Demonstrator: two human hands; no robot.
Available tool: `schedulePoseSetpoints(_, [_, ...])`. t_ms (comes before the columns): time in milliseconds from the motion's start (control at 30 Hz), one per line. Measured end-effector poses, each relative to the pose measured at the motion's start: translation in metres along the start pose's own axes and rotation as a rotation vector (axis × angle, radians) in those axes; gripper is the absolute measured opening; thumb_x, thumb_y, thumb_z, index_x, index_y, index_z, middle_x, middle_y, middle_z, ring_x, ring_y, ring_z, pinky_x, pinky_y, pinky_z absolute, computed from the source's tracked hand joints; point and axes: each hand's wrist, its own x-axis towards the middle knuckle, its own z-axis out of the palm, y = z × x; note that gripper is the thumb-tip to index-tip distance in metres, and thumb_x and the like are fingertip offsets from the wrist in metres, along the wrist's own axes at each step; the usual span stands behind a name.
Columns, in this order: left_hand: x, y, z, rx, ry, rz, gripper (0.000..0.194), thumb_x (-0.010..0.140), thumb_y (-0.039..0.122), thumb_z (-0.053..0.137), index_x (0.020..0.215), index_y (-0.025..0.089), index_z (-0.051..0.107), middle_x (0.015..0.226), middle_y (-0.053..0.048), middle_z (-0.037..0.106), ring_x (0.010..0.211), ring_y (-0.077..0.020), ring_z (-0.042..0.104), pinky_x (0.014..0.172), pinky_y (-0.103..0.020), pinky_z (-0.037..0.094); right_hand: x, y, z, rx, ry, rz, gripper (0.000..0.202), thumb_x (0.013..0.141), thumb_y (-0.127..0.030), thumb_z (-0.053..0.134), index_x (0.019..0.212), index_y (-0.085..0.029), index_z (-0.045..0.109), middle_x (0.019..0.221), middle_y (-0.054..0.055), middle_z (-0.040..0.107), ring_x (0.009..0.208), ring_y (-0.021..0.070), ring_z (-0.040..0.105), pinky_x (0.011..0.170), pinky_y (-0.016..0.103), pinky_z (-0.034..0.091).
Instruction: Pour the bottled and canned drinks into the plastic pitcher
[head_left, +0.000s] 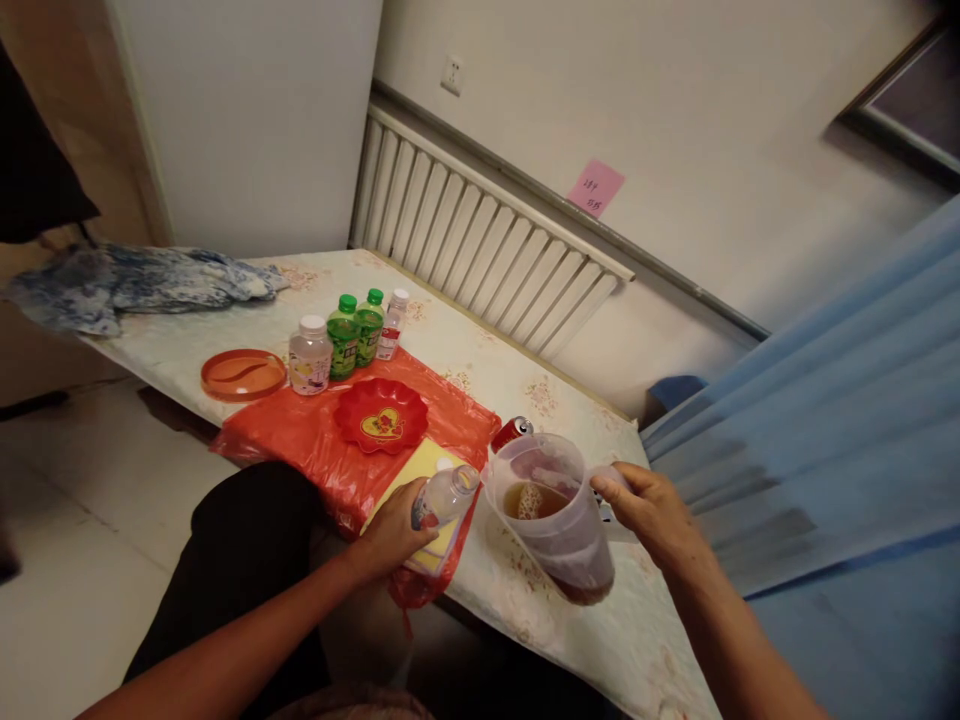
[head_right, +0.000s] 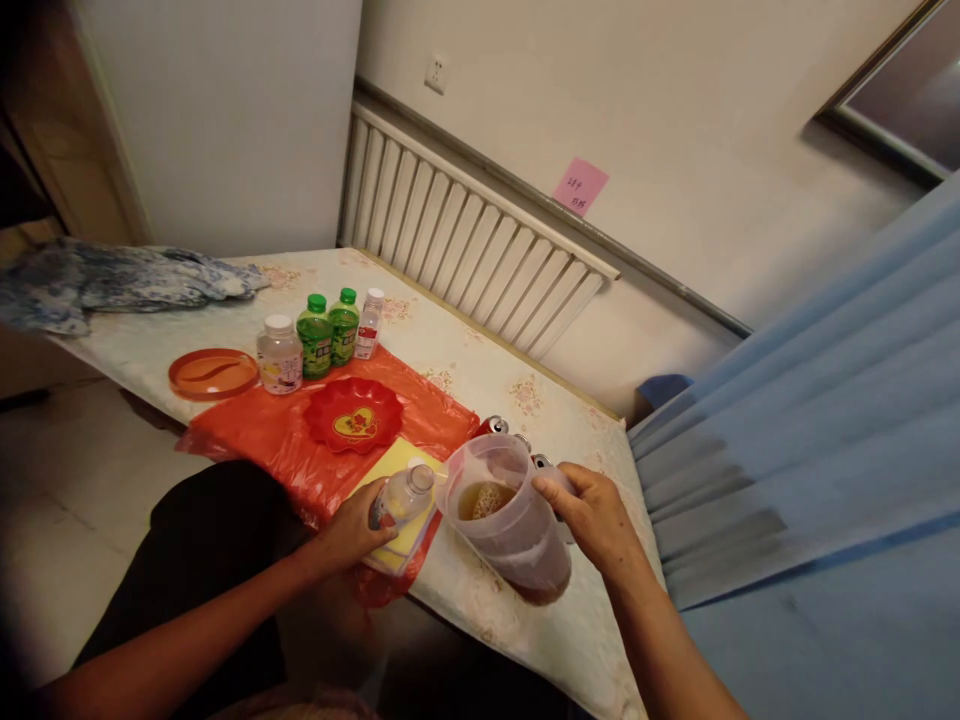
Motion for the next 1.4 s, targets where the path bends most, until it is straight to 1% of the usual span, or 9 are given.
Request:
schedulePoseSetpoints(167, [0.000,0.002,-0.001,0.021,-0.016,0.010,0.067,0.064,0.021,0.065,0.129,0.020,0.047,0.130,-0.009,0.060,0.122,-0.0262,0.055,0.109,-0.042,0.042,0.002,-0.001,0.002,-0.012,-0.071,0.022,0.042,0.077,-0.057,0.062,0.059,-0.020,0.054,0.057,-0.003,0.046,0.055,0.0125,0.042,0.049,0.024,0.033])
schedulePoseSetpoints(367, [-0.001,0.005,-0.001,0.054,-0.023,0.012,0.065,0.066,0.021,0.063,0.129,0.018,0.047,0.130,-0.010,0.060,0.123,-0.0266,0.055,0.110,-0.043,0.041,0.004,-0.006,0.004,-0.053,-0.104,0.037,0.044,0.077,-0.059,0.060,0.059,-0.021,0.050,0.055,-0.004,0.044,0.052,0.0125,0.041,0.047,0.024,0.030])
schedulePoseSetpoints(500, [-0.001,0.003,0.000,0.067,-0.015,0.022,0.066,0.066,0.020,0.064,0.129,0.018,0.047,0.130,-0.010,0.060,0.123,-0.0268,0.055,0.110,-0.044,0.041,0.007,-0.009,0.003,-0.099,-0.120,0.002,0.045,0.077,-0.060,0.059,0.058,-0.020,0.050,0.057,-0.003,0.044,0.055,0.0128,0.041,0.051,0.024,0.031])
schedulePoseSetpoints(600, [-0.001,0.004,0.000,0.076,-0.029,0.023,0.065,0.066,0.019,0.064,0.129,0.018,0.047,0.130,-0.010,0.060,0.123,-0.0267,0.055,0.110,-0.044,0.042,0.010,-0.010,0.003,-0.129,-0.125,-0.028,0.046,0.076,-0.060,0.060,0.056,-0.020,0.048,0.057,-0.003,0.042,0.057,0.0127,0.040,0.052,0.025,0.031])
schedulePoseSetpoints(700, [-0.001,0.005,-0.001,0.086,-0.031,0.028,0.064,0.067,0.019,0.064,0.129,0.018,0.049,0.129,-0.010,0.061,0.122,-0.0271,0.056,0.109,-0.044,0.043,0.011,-0.011,0.002,-0.147,-0.132,-0.036,0.047,0.077,-0.061,0.059,0.057,-0.020,0.047,0.056,-0.004,0.038,0.056,0.0120,0.037,0.052,0.024,0.029])
schedulePoseSetpoints(900, [-0.002,0.008,-0.001,0.077,-0.008,0.043,0.062,0.066,0.017,0.064,0.127,0.018,0.051,0.125,-0.009,0.063,0.118,-0.0274,0.059,0.106,-0.044,0.046,0.012,-0.015,-0.001,-0.190,-0.154,-0.057,0.047,0.077,-0.060,0.058,0.056,-0.021,0.045,0.056,-0.004,0.036,0.055,0.0115,0.035,0.051,0.025,0.027])
schedulePoseSetpoints(1100, [-0.002,0.009,0.000,0.078,-0.009,0.079,0.061,0.066,0.016,0.063,0.126,0.017,0.052,0.124,-0.011,0.063,0.116,-0.0278,0.059,0.105,-0.045,0.046,0.013,-0.020,-0.003,-0.208,-0.179,-0.075,0.047,0.078,-0.060,0.058,0.057,-0.020,0.046,0.057,-0.004,0.038,0.056,0.0117,0.036,0.052,0.024,0.028])
schedulePoseSetpoints(1400, [-0.002,0.010,-0.002,0.055,-0.007,0.093,0.058,0.065,0.017,0.063,0.122,0.019,0.054,0.121,-0.008,0.065,0.116,-0.0274,0.059,0.104,-0.044,0.047,0.014,-0.027,-0.004,-0.212,-0.210,-0.083,0.046,0.080,-0.059,0.058,0.058,-0.020,0.048,0.058,-0.004,0.040,0.056,0.0114,0.037,0.050,0.024,0.029])
